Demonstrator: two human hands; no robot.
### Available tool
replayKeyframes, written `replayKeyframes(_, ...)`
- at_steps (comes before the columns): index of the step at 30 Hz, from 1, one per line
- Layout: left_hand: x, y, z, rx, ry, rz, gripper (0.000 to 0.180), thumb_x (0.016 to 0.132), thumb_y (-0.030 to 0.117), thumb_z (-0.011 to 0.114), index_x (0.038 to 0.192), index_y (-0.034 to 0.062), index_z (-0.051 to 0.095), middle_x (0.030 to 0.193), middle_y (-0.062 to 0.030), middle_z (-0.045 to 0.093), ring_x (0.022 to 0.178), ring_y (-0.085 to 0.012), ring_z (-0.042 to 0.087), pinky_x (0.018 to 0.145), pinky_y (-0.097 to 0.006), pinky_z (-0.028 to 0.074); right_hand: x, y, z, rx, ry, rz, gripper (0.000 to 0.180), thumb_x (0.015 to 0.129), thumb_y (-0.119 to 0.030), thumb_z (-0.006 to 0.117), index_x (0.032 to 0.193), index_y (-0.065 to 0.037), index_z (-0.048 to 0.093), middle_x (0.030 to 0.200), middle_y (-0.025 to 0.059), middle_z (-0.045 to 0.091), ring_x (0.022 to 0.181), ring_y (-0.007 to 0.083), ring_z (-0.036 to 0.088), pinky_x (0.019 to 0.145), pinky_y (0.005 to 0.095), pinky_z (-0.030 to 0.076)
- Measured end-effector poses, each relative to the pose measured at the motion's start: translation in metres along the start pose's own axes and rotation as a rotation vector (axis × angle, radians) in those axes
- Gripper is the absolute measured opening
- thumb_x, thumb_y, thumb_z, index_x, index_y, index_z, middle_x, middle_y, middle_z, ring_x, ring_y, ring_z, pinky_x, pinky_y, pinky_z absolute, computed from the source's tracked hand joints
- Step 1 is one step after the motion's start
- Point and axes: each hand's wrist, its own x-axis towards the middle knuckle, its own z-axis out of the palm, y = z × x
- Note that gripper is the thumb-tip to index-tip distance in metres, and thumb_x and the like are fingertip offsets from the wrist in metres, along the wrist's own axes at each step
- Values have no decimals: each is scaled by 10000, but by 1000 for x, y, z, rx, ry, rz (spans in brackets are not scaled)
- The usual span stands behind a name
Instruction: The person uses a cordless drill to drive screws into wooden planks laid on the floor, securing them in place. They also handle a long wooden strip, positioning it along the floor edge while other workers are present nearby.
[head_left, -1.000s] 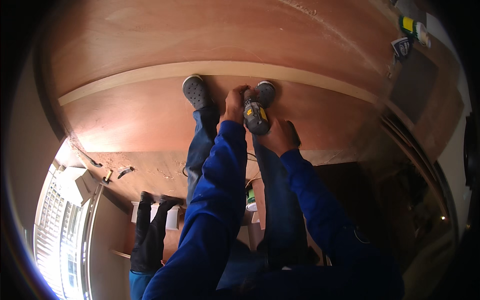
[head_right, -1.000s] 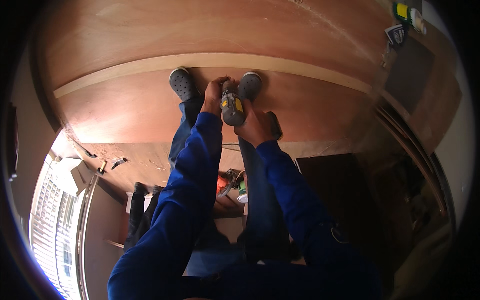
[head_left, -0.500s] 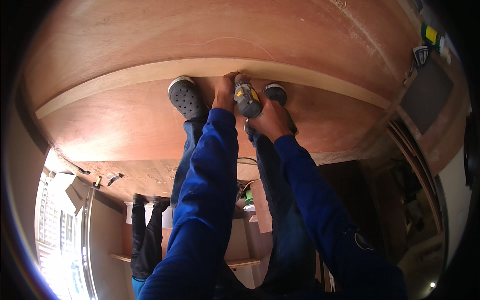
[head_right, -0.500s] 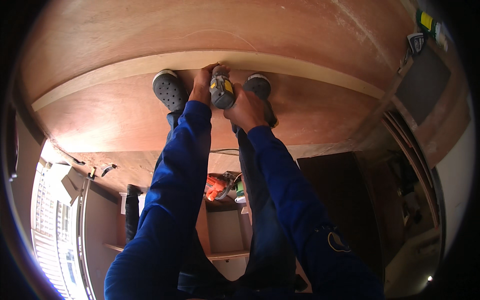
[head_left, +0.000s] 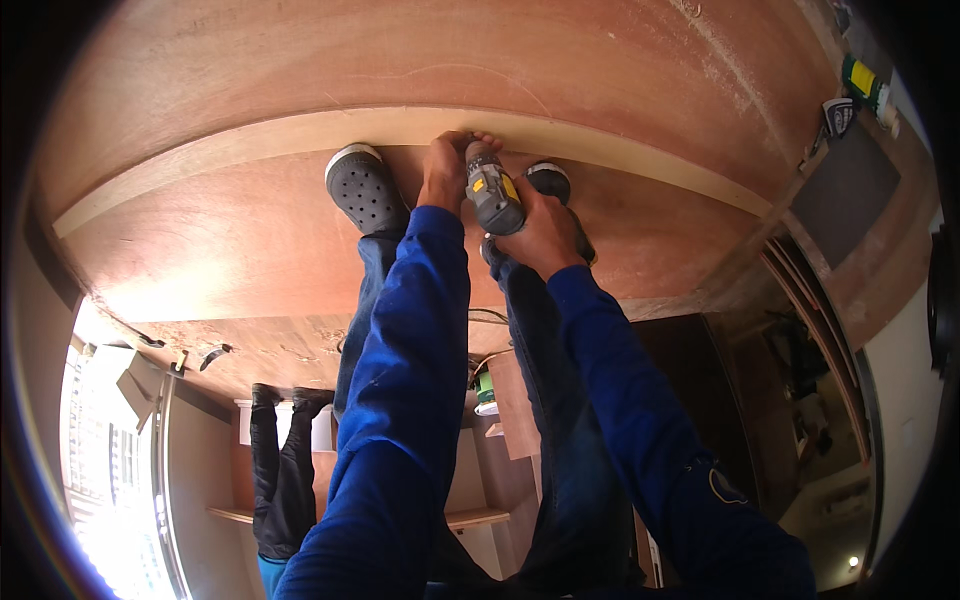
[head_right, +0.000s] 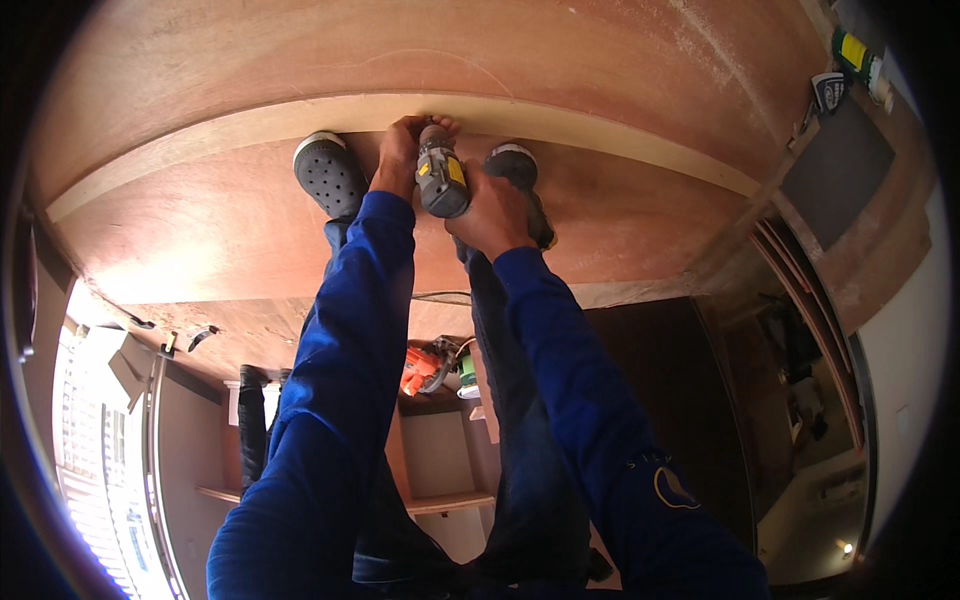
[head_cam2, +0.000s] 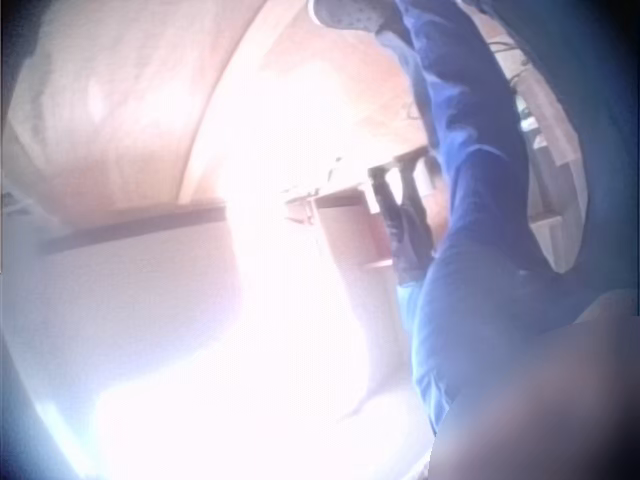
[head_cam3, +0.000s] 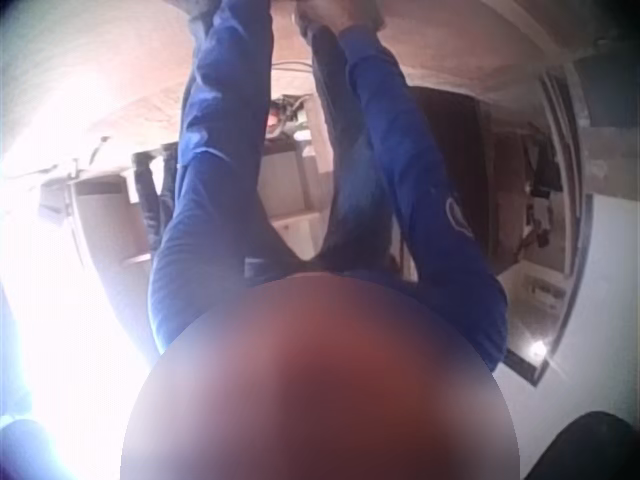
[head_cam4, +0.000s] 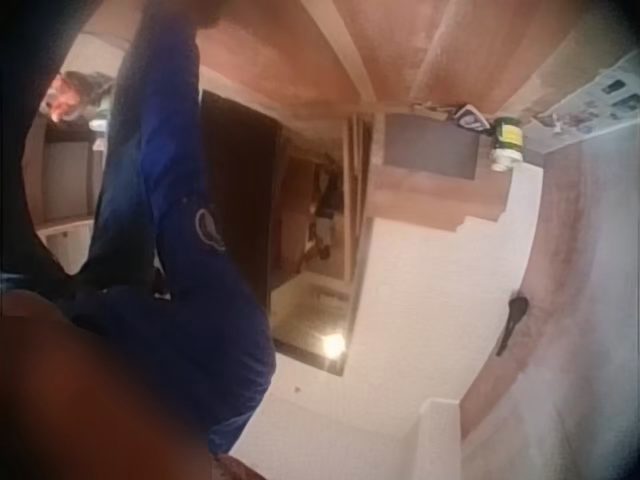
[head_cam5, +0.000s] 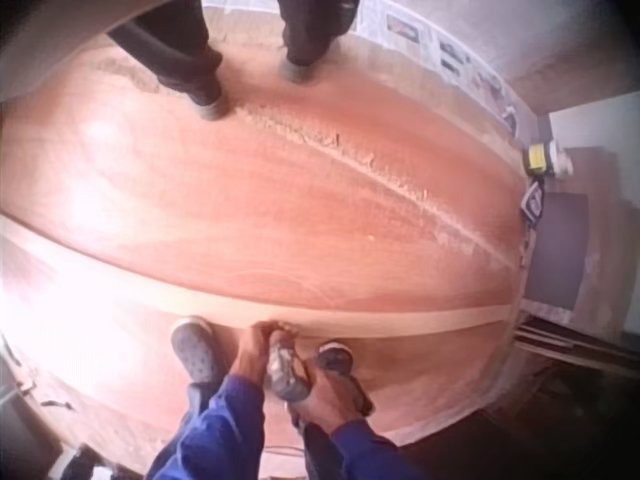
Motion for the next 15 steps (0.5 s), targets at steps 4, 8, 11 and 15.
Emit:
replayKeyframes(4,-7,1,3,-86,25,52,246,933,92,415,1015,-95,553,947,-261,641,855,-413,689,815,-508,598,2,-1,2,-20,-10,1,419,719,-203,768,1109,-120,640,917,204,744,914,418,715,814,516,554)
replayKeyframes(8,-4,-1,-10,-11,120,119,321,941,142,437,1045,-123,585,983,-278,653,841,-412,689,811,-522,592,4,-4,5,1,-7,12,443,720,-220,769,1135,-125,645,939,212,746,931,423,714,828,517,554)
replayKeyframes(11,1,-7,-30,539,189,393,386,961,225,473,1072,-115,620,1033,-253,670,852,-392,693,785,-509,582,9,-5,4,-42,-50,58,543,678,-201,810,1191,-164,635,1002,186,748,987,412,704,852,511,554)
replayKeyframes(15,-19,-14,-36,245,294,103,487,977,359,511,1148,-72,658,1099,-207,686,917,-352,689,801,-483,556,14,-5,2,-125,-59,18,409,722,-239,784,1079,-112,631,953,217,743,947,438,708,843,536,550)
